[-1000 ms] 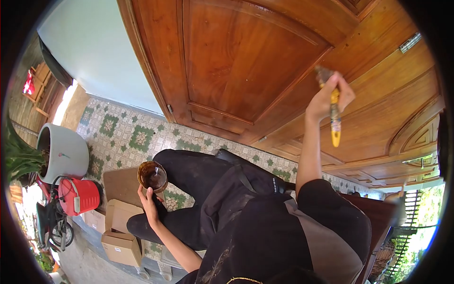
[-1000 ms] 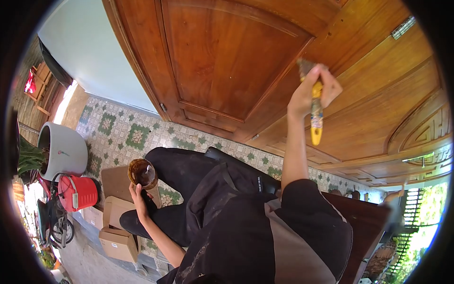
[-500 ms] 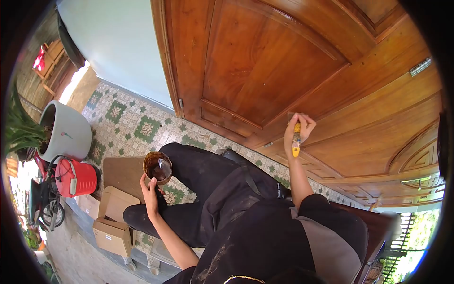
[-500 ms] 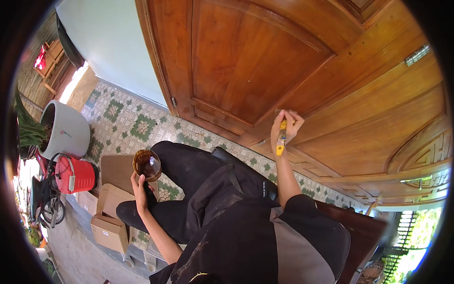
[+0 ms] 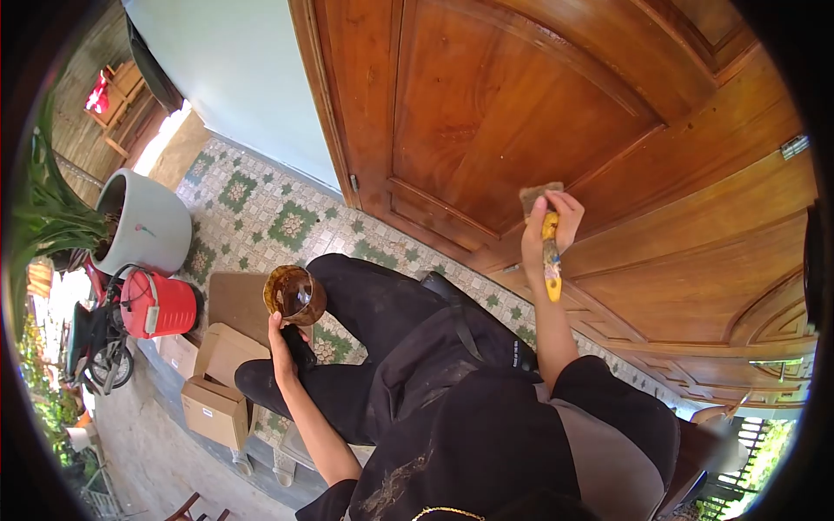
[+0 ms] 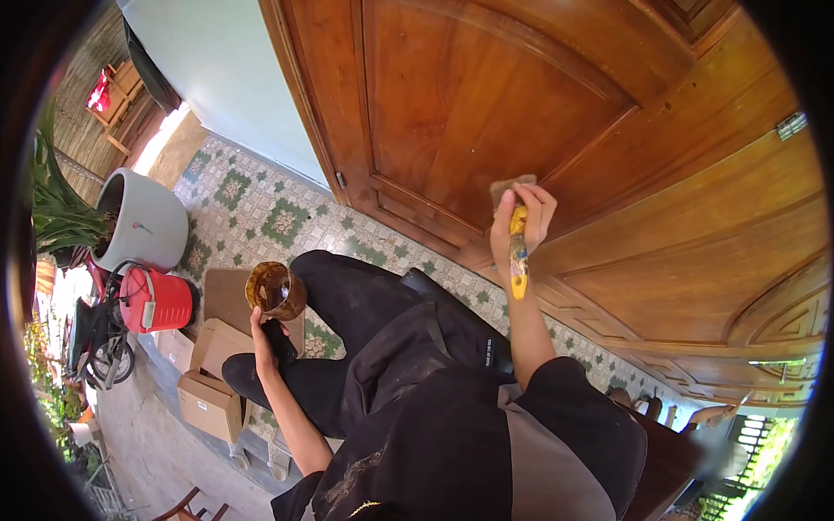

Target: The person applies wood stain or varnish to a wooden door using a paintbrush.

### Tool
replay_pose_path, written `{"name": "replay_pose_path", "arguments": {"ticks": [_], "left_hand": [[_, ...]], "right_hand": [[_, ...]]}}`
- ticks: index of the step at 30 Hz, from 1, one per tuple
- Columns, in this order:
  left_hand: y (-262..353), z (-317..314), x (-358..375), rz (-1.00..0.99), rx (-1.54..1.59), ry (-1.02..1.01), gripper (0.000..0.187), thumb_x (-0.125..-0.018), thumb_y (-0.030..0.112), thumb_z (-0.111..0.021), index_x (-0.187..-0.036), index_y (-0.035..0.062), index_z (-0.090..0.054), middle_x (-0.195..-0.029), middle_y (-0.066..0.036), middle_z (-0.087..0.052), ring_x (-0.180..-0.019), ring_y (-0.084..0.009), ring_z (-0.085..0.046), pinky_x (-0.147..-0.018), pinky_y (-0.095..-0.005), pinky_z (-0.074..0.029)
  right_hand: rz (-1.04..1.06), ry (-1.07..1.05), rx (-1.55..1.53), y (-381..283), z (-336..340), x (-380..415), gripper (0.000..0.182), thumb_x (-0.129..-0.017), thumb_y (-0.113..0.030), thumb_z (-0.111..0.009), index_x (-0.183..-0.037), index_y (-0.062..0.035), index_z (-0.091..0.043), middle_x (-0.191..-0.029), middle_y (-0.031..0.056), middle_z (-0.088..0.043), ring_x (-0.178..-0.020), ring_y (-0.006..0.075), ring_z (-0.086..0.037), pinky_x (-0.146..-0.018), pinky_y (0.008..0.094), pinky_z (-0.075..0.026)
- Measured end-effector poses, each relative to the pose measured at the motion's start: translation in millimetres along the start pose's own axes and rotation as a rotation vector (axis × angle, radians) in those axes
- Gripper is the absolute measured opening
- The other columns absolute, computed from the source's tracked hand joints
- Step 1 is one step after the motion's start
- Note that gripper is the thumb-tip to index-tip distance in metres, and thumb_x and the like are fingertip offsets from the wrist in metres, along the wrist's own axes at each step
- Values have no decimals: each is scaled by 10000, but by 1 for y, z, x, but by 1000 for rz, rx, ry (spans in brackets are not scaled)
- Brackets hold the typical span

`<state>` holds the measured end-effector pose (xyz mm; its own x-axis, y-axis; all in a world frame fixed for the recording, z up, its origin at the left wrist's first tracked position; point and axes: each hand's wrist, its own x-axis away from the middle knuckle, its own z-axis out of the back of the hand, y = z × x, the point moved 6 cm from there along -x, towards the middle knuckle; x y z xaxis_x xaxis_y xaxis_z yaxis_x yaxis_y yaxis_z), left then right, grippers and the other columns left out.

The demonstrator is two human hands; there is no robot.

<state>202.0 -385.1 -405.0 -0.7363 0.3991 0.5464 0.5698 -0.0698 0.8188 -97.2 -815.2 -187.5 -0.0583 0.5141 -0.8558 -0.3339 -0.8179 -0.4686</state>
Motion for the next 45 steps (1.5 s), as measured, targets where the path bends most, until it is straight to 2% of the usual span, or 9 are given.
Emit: {"name": "replay_pose_path", "arguments": {"ticks": [7, 10, 14, 20, 22, 26, 30, 39, 45], "left_hand": [[31, -56, 21, -89, -18, -25, 449, -977, 538, -531, -1111, 109, -542, -702, -44, -584, -579, -144, -591, -573, -274, -490], [65, -109, 36, -196, -23, -100, 418, -985, 488, -538, -1108, 88, -536, -745, -50, -594, -568, -142, -591, -548, -279, -508], [119, -194, 61, -266, -40, -206, 451, -971, 414, -571, -1225, 45, -525, -886, -68, -625, -602, -130, -610, -568, -269, -524], [140, -273, 51, -244, -46, -509, 609, -967, 360, -602, -1437, 14, -427, -900, -87, -641, -589, -138, -611, -551, -265, -515], [139, -287, 49, -215, -11, -559, 683, -961, 324, -625, -1501, -1, -360, -910, -108, -646, -594, -157, -619, -554, -277, -521], [142, -302, 53, -255, -106, -552, 631, -957, 424, -574, -1392, -18, -458, -969, -102, -628, -605, -145, -610, -570, -266, -517], [145, -307, 52, -247, -86, -557, 599, -967, 369, -568, -1397, -31, -450, -1002, -106, -626, -623, -154, -613, -572, -267, -513], [164, -310, 64, -378, -136, -517, 579, -980, 326, -572, -1418, -33, -450, -990, -101, -623, -604, -148, -590, -571, -267, -503], [170, -316, 66, -378, -151, -526, 685, -947, 273, -695, -1493, -10, -394, -940, -112, -661, -640, -128, -592, -572, -256, -486]], "right_hand": [[-284, -120, -633, -55, -23, -27, 435, -892, 23, -722, -1284, -27, -542, -1132, 81, -600, -1067, 165, -583, -935, 313, -482], [-602, -215, -787, -60, -26, -36, 398, -920, 8, -707, -1285, -33, -554, -1072, 28, -610, -1027, 102, -561, -925, 275, -461], [-601, -170, -871, -58, -33, -54, 356, -969, -52, -668, -1306, -38, -554, -1035, -4, -617, -964, 57, -540, -887, 250, -452], [-784, -107, -1184, -61, -45, -69, 367, -1107, -272, -465, -1402, -53, -468, -1226, 99, -620, -1062, 185, -640, -981, 345, -504], [-722, -242, -1341, -69, -52, -74, 441, -1116, -338, -402, -1457, -59, -380, -1332, 161, -579, -1225, 326, -617, -1083, 461, -477], [-711, -276, -1388, -68, -59, -79, 507, -1103, -388, -396, -1484, -60, -326, -1436, 226, -522, -1319, 429, -547, -1120, 534, -447], [-714, -293, -1391, -75, -59, -86, 548, -1086, -427, -416, -1495, -70, -339, -1467, 266, -490, -1335, 468, -519, -1135, 550, -432], [-534, -430, -866, -81, -47, -98, 345, -982, -136, -696, -1270, -4, -561, -1144, 82, -691, -1073, 108, -623, -909, 262, -500], [-201, -569, -377, -104, -50, -97, 166, -836, -165, -804, -977, -98, -745, -867, 43, -709, -763, 161, -616, -790, 334, -495]]}}
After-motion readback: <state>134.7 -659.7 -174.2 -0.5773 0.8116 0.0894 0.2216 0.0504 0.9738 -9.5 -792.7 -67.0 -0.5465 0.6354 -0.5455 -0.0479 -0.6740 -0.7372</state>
